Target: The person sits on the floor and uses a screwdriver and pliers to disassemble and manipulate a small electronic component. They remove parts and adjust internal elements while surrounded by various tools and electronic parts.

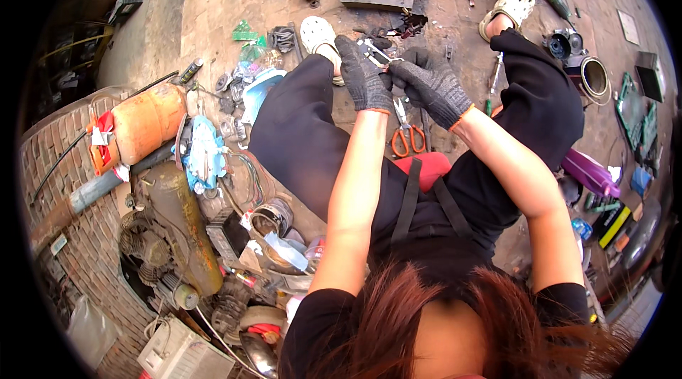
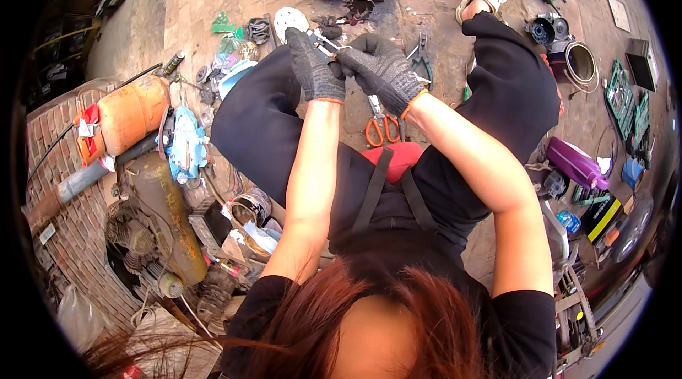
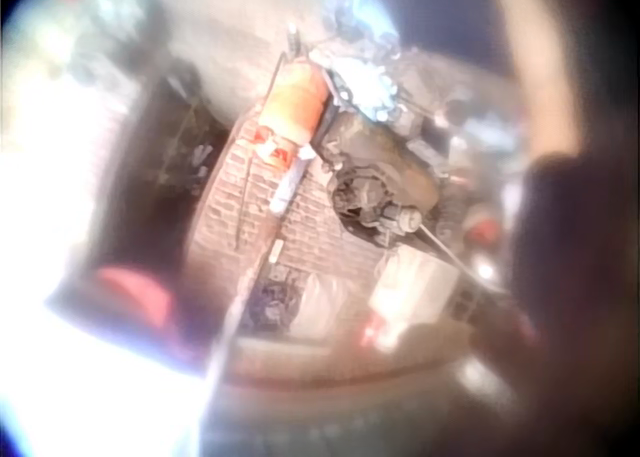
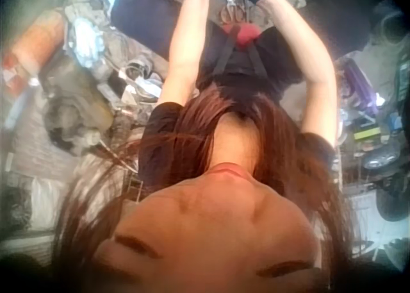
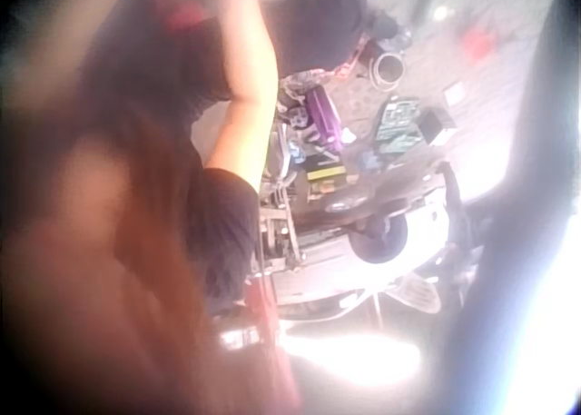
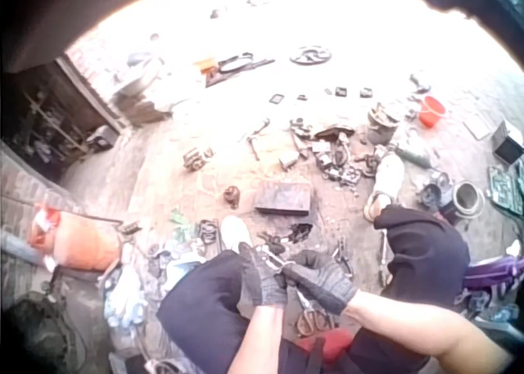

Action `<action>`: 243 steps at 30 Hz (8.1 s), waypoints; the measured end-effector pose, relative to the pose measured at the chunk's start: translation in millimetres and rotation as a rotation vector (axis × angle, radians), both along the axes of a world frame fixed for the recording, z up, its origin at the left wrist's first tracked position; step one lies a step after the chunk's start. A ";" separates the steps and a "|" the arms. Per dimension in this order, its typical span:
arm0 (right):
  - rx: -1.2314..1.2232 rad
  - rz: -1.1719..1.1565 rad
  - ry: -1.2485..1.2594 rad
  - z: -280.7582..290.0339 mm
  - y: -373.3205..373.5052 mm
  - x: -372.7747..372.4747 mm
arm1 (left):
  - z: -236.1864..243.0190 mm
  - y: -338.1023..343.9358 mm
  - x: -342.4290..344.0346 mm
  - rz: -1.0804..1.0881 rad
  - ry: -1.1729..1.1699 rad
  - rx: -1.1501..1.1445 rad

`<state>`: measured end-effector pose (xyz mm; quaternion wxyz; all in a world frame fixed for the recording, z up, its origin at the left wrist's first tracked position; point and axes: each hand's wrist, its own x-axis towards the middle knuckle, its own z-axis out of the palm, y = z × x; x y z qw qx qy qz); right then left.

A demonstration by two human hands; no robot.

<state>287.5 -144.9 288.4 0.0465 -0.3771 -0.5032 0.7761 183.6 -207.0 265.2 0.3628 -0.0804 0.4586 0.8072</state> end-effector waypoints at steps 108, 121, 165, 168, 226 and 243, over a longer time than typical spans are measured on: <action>1.358 0.410 -0.329 50.6 7.3 17.9 | -2.9 0.7 -1.0 0.004 1.211 -0.637; 1.496 0.406 -0.283 30.2 7.4 15.1 | 1.5 3.1 -0.1 -0.180 1.032 -0.694; 1.261 0.629 -0.411 17.5 2.8 3.5 | -28.6 -7.9 -13.5 -0.295 0.526 -0.552; 1.161 0.511 -0.311 4.1 4.7 9.5 | -26.7 -8.0 -14.9 -0.322 0.414 -0.617; -0.193 -0.258 0.216 20.4 28.0 -9.8 | 2.6 9.7 18.3 -0.130 0.622 -0.295; 0.144 -0.190 0.109 9.1 24.5 -3.5 | -17.3 18.2 30.8 -0.062 -0.024 -0.053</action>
